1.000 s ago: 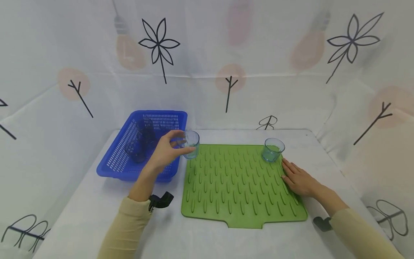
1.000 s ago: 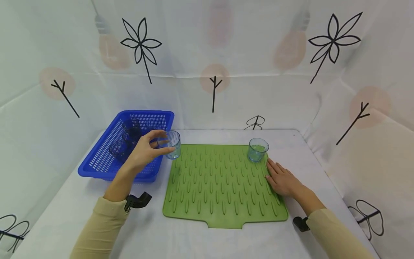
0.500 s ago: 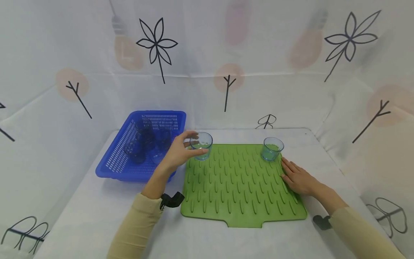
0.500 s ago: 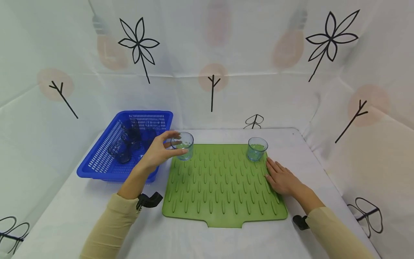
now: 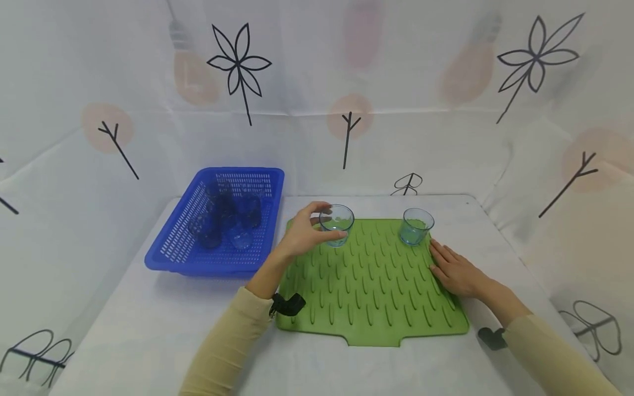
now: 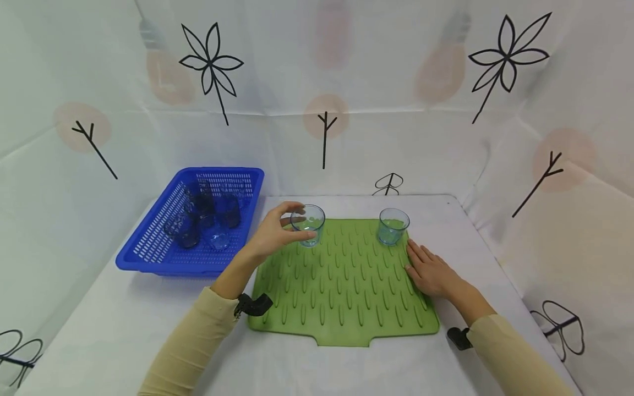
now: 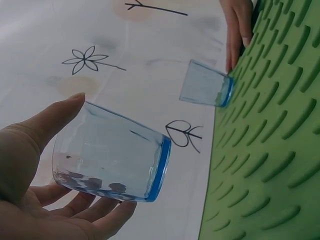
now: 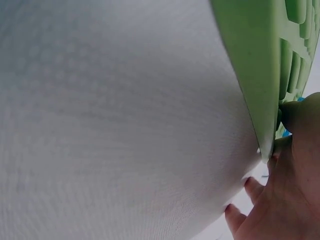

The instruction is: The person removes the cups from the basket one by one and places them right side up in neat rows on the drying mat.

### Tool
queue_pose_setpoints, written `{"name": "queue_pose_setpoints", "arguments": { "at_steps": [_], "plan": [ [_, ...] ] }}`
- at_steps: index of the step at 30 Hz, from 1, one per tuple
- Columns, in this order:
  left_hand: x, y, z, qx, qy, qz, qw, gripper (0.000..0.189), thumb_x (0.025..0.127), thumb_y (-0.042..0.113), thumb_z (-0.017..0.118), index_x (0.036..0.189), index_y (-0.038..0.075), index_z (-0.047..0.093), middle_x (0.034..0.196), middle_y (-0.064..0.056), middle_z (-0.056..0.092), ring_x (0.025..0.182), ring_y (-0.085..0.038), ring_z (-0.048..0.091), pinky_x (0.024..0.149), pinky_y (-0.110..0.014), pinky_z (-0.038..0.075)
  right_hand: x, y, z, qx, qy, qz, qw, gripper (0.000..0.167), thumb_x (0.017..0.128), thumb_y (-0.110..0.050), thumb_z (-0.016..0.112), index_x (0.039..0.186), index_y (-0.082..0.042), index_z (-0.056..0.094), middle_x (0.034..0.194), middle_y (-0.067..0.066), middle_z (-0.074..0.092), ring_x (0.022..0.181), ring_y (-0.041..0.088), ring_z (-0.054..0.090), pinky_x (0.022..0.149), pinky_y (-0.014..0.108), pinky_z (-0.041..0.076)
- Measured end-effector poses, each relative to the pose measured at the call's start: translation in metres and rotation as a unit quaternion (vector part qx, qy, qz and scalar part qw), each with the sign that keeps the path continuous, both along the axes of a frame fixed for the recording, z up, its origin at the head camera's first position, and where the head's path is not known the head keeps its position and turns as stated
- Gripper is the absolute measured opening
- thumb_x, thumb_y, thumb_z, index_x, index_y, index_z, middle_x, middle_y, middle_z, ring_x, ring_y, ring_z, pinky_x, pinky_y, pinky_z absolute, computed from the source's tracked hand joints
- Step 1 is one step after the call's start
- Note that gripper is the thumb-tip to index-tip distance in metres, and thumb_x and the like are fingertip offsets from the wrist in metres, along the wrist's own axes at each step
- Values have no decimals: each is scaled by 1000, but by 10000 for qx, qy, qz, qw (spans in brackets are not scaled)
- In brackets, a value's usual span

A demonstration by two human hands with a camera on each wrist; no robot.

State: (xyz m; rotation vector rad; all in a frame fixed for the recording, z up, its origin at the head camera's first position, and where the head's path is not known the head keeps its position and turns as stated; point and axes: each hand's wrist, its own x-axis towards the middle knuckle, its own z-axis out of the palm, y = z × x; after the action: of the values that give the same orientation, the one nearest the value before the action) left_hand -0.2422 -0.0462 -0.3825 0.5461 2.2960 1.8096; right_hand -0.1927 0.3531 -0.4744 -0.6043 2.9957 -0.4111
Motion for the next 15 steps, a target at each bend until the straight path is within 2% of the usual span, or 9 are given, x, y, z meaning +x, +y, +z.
{"name": "queue_pose_setpoints", "arguments": {
  "at_steps": [4, 7, 15],
  "plan": [
    [-3, 14, -5, -64, 87, -63, 9999, 80, 83, 22, 88, 150, 10, 46, 145, -7, 52, 135, -26, 54, 112, -44, 45, 0, -2, 6, 142, -191, -34, 9997, 59, 109, -19, 46, 150, 19, 29, 159, 37, 23, 143, 59, 24, 115, 69, 25],
    [-5, 22, -11, -148, 120, -101, 9998, 81, 83, 24, 87, 151, 9, 45, 146, -7, 52, 135, -26, 53, 113, -43, 45, 0, -3, 7, 173, -236, -31, 9996, 59, 109, -19, 46, 150, 20, 29, 159, 37, 23, 144, 58, 24, 116, 67, 24],
    [-10, 45, -20, -295, 155, -266, 9991, 80, 85, 25, 86, 152, 10, 44, 148, -9, 51, 137, -27, 50, 112, -40, 45, 1, 0, 1, -20, -16, -13, 10000, 59, 108, -19, 47, 149, 19, 30, 159, 36, 25, 142, 60, 26, 113, 71, 27]
  ]
}}
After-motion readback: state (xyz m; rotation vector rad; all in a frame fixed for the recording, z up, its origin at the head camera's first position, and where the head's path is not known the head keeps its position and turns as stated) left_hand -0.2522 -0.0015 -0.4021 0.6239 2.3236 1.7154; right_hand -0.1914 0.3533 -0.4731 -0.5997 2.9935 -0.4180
